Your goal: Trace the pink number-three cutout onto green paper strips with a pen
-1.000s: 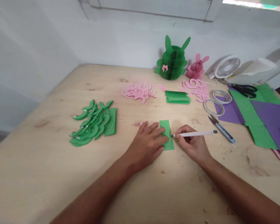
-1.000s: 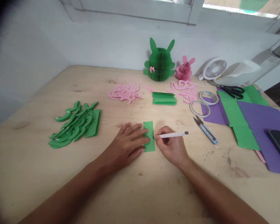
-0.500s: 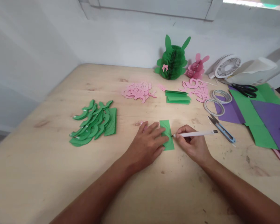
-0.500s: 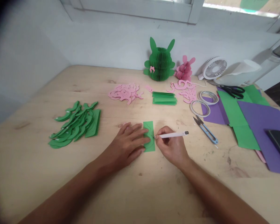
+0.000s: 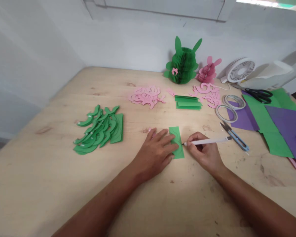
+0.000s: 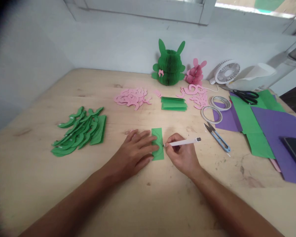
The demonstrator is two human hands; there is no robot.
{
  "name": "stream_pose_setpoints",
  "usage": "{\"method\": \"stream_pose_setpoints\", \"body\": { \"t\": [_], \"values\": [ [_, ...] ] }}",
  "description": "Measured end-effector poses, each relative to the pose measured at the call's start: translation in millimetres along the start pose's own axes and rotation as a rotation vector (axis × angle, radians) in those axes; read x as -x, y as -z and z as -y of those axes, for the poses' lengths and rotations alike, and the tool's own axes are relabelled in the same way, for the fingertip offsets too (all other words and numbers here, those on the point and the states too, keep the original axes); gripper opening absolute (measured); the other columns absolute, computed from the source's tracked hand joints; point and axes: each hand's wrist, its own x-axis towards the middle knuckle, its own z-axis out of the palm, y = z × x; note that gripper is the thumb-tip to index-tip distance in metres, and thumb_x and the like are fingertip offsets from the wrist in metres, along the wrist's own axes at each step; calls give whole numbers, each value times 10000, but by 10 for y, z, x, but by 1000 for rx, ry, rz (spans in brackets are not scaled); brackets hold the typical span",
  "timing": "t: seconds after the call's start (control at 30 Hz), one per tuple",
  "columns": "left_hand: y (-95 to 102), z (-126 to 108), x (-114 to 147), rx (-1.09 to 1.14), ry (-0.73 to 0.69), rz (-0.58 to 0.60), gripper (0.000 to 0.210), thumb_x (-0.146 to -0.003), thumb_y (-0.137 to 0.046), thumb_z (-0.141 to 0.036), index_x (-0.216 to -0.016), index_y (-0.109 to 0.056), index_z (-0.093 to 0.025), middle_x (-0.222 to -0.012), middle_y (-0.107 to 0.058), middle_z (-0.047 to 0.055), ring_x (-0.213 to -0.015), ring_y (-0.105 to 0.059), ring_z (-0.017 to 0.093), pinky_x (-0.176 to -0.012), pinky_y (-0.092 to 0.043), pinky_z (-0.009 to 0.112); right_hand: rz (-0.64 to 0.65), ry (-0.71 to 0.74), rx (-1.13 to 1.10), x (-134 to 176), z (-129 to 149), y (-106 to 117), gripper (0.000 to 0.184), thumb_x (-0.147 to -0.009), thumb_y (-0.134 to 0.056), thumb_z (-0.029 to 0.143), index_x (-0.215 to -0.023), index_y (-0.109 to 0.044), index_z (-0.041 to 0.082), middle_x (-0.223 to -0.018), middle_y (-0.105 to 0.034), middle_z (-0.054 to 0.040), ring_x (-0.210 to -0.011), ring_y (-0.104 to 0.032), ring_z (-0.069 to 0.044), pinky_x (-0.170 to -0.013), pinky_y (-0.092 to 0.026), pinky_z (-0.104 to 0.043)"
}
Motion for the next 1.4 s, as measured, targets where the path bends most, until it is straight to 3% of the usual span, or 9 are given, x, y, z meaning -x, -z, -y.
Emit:
{"method": "stream_pose_setpoints", "body": {
  "t": [1.4],
  "values": [
    [-13,3,1,1,2,9,254,-880,-521,-204,-1106,-622,-262,-1295,-577,36,-1290,-402,295,-1072,-228,574,-1,10,-23,3,-36,-16,51,-749,-551,196,-700,-558,182,-558,-497,44,-464,-401,-77,-424,-286,-203]
  ]
}}
